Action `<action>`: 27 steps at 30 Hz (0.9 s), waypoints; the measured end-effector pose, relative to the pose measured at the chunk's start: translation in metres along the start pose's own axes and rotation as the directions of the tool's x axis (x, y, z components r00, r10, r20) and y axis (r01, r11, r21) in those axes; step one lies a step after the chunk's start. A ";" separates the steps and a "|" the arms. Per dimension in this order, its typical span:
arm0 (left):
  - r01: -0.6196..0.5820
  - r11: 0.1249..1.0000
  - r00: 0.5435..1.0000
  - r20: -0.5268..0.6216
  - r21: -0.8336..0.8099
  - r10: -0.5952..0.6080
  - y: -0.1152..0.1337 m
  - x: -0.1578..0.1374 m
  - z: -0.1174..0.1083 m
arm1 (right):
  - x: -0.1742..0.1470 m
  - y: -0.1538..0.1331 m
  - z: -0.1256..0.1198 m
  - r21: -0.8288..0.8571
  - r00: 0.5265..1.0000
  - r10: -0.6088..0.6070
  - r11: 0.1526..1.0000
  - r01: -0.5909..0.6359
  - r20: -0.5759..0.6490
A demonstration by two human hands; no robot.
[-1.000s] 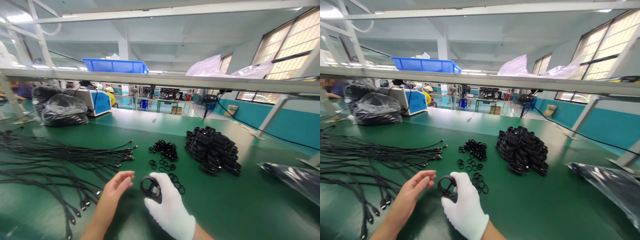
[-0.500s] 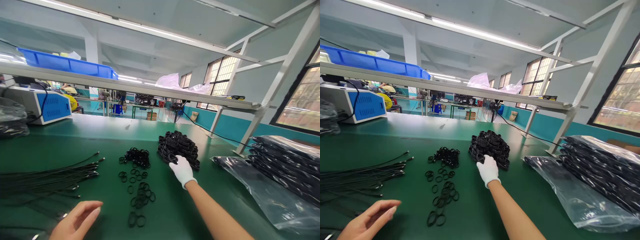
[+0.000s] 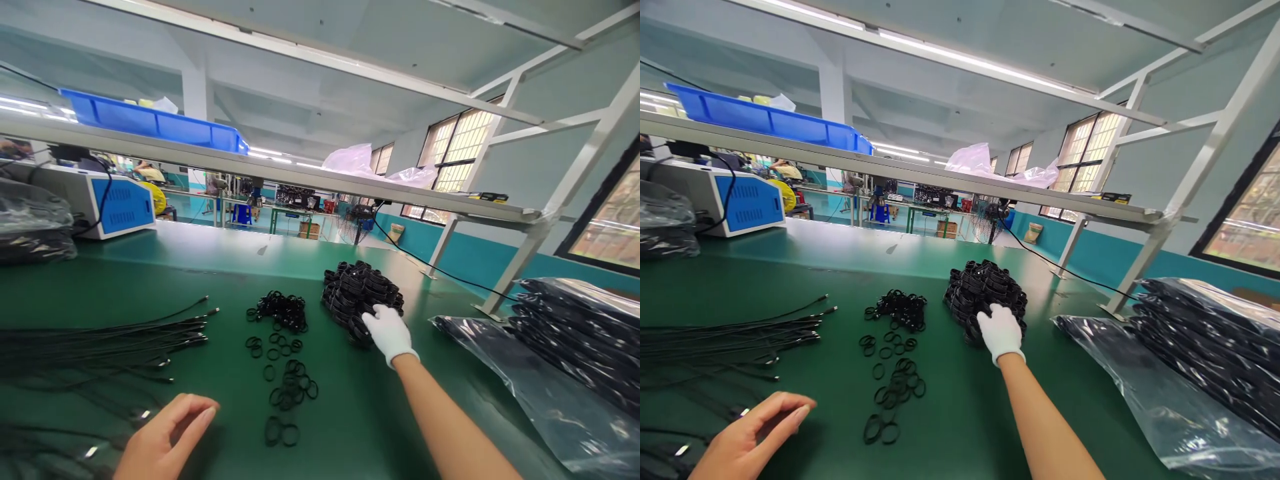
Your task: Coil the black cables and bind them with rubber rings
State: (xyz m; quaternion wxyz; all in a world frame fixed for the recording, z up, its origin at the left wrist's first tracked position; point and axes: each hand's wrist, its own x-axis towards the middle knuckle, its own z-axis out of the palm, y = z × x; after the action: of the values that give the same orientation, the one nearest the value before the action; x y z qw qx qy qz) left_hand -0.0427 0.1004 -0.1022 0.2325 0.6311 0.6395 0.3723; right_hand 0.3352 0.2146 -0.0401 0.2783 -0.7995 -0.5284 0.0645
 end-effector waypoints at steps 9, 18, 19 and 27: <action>-0.085 0.993 0.996 0.003 -0.084 0.086 0.032 -0.010 -0.002 | -0.080 -0.091 -0.003 0.477 0.944 -0.319 0.844 0.245 0.080; 0.004 0.955 0.988 -0.146 0.296 0.041 0.020 -0.017 -0.052 | -0.202 -0.103 0.099 0.450 0.724 -0.675 0.695 0.561 0.141; 0.050 0.934 0.986 -0.169 0.355 0.011 0.011 -0.011 -0.065 | -0.202 -0.099 0.104 0.428 0.704 -0.691 0.692 0.581 0.162; 0.351 0.677 0.928 -0.338 0.647 -0.159 -0.056 0.057 -0.121 | -0.200 -0.096 0.103 0.395 0.644 -0.739 0.662 0.638 0.198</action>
State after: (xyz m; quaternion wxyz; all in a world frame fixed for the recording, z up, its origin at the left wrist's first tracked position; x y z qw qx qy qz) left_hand -0.1767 0.1384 -0.0610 -0.0562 0.5223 0.8385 0.1448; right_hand 0.1294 0.1047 -0.1155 0.2991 -0.4604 -0.8191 0.1663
